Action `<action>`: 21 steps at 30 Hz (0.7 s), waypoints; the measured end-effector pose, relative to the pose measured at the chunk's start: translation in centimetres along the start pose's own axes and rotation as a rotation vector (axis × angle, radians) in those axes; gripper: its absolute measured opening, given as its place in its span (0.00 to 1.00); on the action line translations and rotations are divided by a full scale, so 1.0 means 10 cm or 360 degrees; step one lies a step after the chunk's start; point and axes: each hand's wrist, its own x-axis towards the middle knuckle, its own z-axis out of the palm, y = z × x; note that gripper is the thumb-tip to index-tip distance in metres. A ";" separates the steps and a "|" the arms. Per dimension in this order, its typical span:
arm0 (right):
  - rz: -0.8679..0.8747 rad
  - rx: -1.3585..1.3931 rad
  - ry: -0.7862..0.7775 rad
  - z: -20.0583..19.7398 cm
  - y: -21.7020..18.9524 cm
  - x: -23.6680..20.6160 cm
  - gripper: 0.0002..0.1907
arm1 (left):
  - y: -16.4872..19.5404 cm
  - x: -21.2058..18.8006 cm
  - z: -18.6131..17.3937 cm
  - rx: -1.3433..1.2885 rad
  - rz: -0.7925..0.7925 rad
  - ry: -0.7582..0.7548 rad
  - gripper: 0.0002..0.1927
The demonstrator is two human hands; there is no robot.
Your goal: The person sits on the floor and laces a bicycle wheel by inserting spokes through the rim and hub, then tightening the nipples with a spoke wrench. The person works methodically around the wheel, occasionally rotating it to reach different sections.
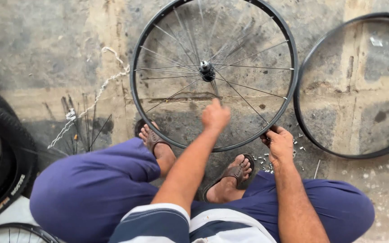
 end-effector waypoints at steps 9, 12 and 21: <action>-0.0031 -0.0191 0.0161 0.01 0.14 0.12 0.09 | 0.24 0.34 0.41 -0.0090 0.0864 0.0186 0.20; -0.0066 -0.0244 0.0262 0.10 0.16 0.06 0.10 | 0.01 0.34 0.26 -0.0065 0.0991 0.0317 0.12; -0.0221 -0.0653 0.0564 0.08 0.45 -0.46 0.16 | -0.26 0.00 -0.04 0.0102 0.1215 0.0679 0.08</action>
